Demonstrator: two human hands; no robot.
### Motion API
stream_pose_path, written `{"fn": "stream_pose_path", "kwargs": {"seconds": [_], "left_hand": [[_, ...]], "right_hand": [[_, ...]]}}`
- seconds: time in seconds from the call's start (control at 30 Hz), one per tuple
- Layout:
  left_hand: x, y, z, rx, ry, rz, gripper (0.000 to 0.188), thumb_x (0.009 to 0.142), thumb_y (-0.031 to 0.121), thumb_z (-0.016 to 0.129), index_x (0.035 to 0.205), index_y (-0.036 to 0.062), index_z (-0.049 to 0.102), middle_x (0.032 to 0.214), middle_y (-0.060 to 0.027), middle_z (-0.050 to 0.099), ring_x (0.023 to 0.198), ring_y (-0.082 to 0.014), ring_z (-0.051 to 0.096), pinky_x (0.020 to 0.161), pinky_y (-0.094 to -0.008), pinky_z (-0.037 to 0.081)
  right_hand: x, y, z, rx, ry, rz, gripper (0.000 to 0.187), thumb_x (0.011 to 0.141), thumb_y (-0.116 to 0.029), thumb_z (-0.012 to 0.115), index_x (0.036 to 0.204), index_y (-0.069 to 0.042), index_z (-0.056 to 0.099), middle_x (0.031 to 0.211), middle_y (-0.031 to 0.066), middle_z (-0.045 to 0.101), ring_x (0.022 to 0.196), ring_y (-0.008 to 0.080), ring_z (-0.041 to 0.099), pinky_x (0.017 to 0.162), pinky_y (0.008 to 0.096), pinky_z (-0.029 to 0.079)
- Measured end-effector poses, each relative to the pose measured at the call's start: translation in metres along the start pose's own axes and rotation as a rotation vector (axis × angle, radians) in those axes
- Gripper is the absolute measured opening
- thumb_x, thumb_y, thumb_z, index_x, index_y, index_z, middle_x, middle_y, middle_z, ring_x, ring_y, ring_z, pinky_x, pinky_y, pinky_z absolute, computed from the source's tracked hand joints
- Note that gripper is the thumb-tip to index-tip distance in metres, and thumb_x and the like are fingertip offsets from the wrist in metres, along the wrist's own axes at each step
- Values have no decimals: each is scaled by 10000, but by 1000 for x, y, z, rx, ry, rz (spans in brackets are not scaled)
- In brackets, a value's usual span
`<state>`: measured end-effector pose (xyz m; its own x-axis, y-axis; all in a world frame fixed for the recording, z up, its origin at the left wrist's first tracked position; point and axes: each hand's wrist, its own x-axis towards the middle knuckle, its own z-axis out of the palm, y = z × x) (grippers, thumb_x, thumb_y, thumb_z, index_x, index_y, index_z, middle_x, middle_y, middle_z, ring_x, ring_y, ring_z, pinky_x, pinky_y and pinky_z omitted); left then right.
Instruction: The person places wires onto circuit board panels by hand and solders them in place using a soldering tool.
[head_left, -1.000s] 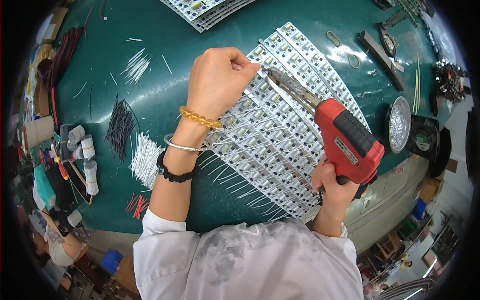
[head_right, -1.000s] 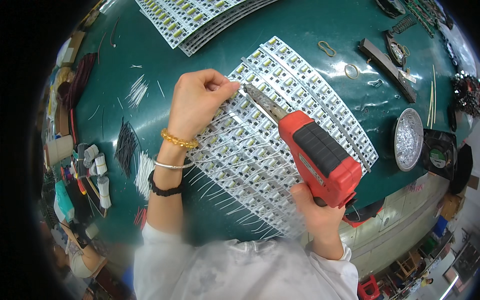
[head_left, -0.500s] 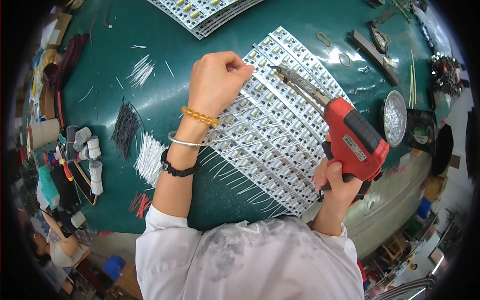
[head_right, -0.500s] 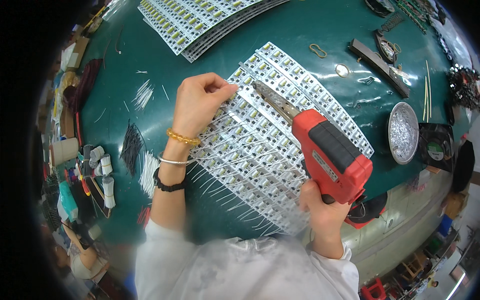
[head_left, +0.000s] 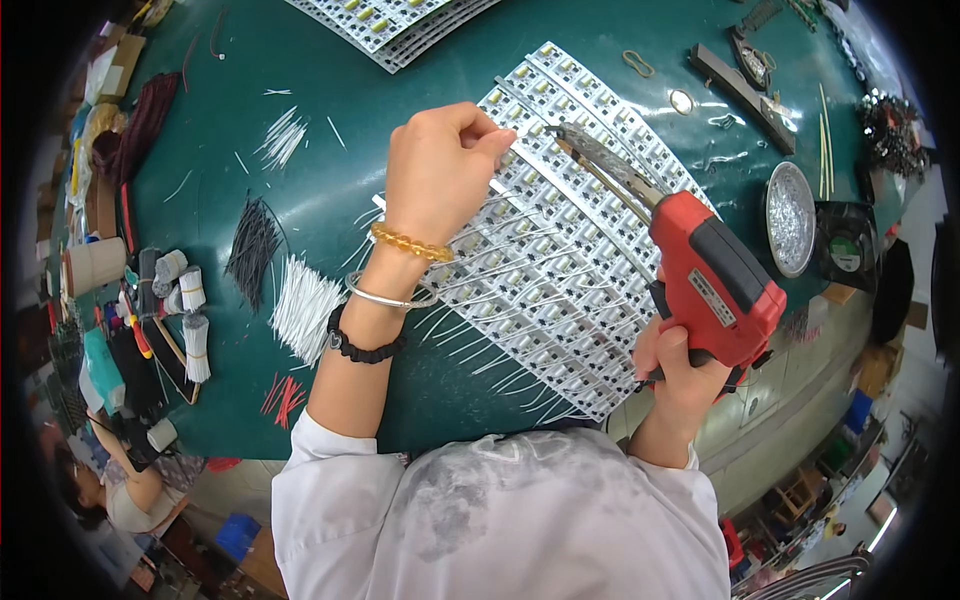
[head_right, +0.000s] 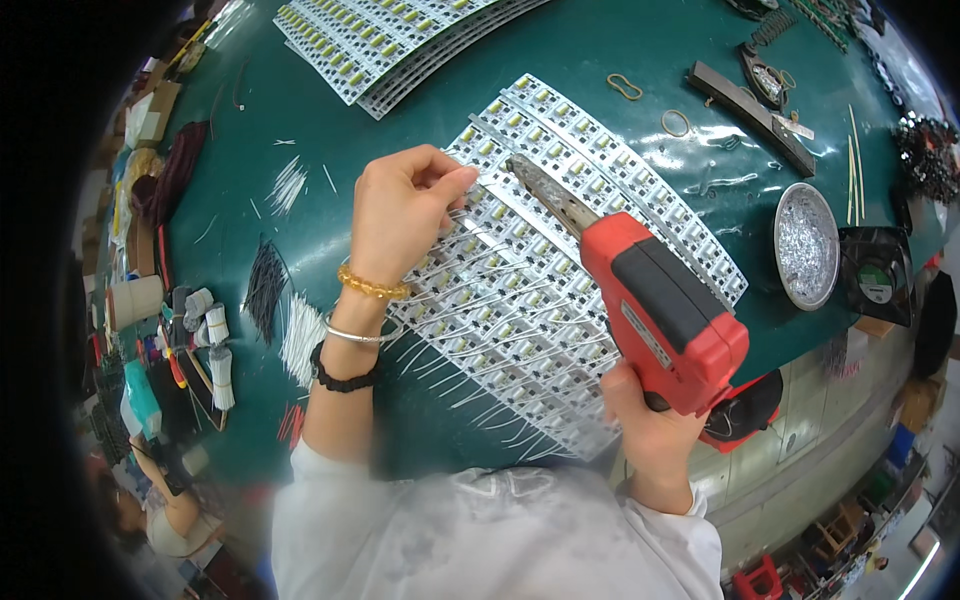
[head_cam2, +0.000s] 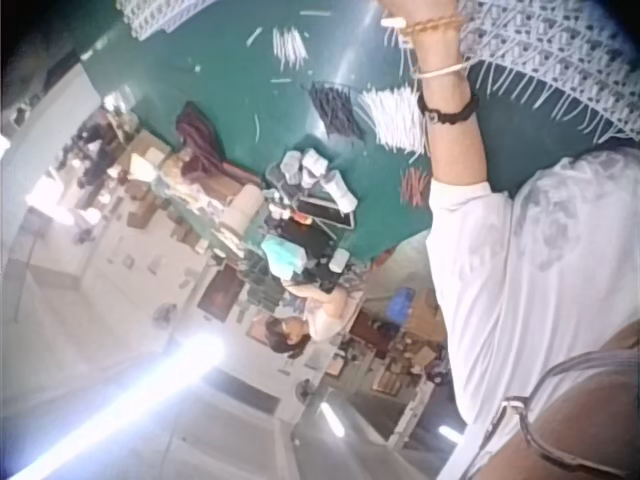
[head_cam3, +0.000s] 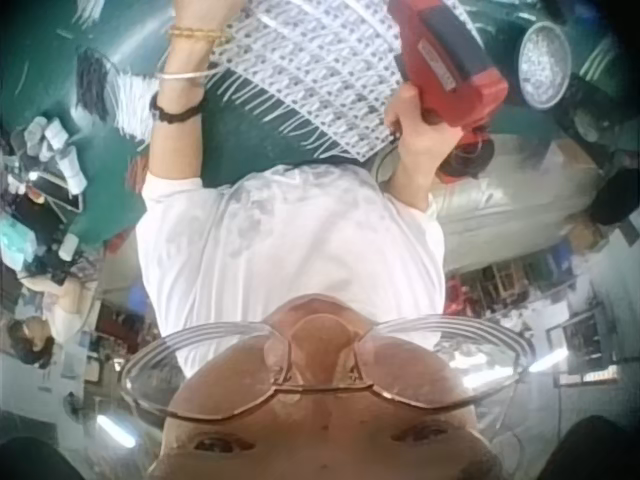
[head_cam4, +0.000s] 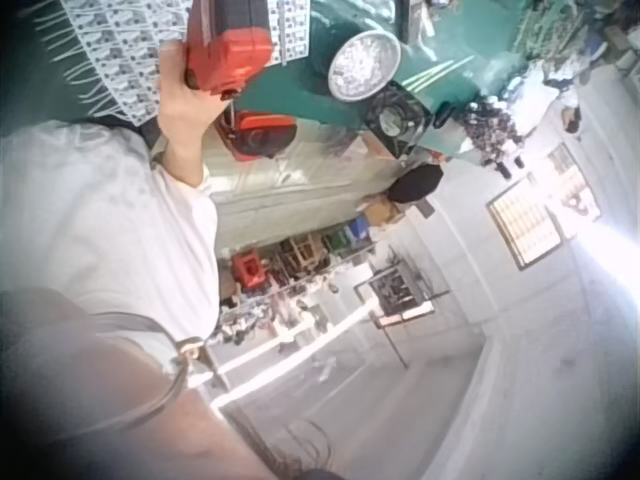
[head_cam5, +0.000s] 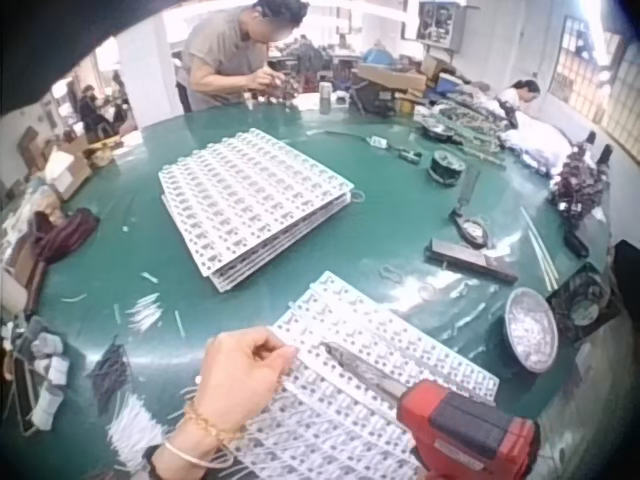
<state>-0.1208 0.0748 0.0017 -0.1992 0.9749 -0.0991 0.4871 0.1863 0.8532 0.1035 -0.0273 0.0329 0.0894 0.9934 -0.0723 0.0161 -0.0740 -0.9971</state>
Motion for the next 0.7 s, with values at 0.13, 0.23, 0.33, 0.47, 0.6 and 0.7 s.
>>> {"fn": "stream_pose_path", "kwargs": {"seconds": [0.13, 0.23, 0.33, 0.47, 0.6, 0.7], "left_hand": [[0, -5, 6, 28, 32, -15, 159, 772, 133, 669, 740, -21, 641, 573, -13, 585, 497, -43, 484, 461, -197, 386], [-1, -6, 10, 55, 44, -2, 180, 763, 144, 681, 742, -29, 636, 578, -11, 583, 511, -46, 479, 479, -203, 375], [-1, -5, 9, 39, 46, -22, 191, 754, 152, 690, 739, -30, 634, 580, -11, 582, 517, -49, 487, 484, -205, 385], [-1, -6, 9, 27, 32, -28, 183, 752, 148, 688, 734, -25, 633, 578, -15, 584, 516, -50, 492, 485, -208, 391], [-2, -7, 11, 54, 68, 6, 174, 753, 144, 681, 730, -21, 629, 574, -21, 588, 511, -55, 504, 484, -213, 398], [-3, -7, 14, 73, 95, 26, 173, 749, 149, 680, 724, -14, 627, 572, -27, 590, 505, -65, 511, 484, -220, 402]], "right_hand": [[3, 6, -6, 54, -38, 113, 377, 777, 9, 605, 1112, 57, 439, 697, 70, 540, 475, 96, 487, 409, 226, 392], [9, 3, -4, 100, -46, 179, 372, 778, 9, 596, 1111, 57, 439, 685, 66, 539, 479, 99, 489, 413, 227, 394], [9, 4, -2, 75, -22, 218, 361, 779, 8, 595, 1103, 58, 442, 674, 64, 538, 478, 102, 490, 415, 230, 396], [9, 9, -2, 70, -29, 236, 376, 780, 5, 603, 1115, 61, 441, 676, 63, 540, 480, 105, 493, 418, 233, 399], [8, 9, -1, 67, -24, 223, 411, 777, -4, 615, 1144, 56, 440, 690, 65, 546, 484, 105, 495, 419, 235, 408], [11, 10, 6, 9, -1, 153, 368, 817, -129, 605, 1089, 76, 466, 592, 67, 508, 415, 119, 462, 389, 242, 381]]}}
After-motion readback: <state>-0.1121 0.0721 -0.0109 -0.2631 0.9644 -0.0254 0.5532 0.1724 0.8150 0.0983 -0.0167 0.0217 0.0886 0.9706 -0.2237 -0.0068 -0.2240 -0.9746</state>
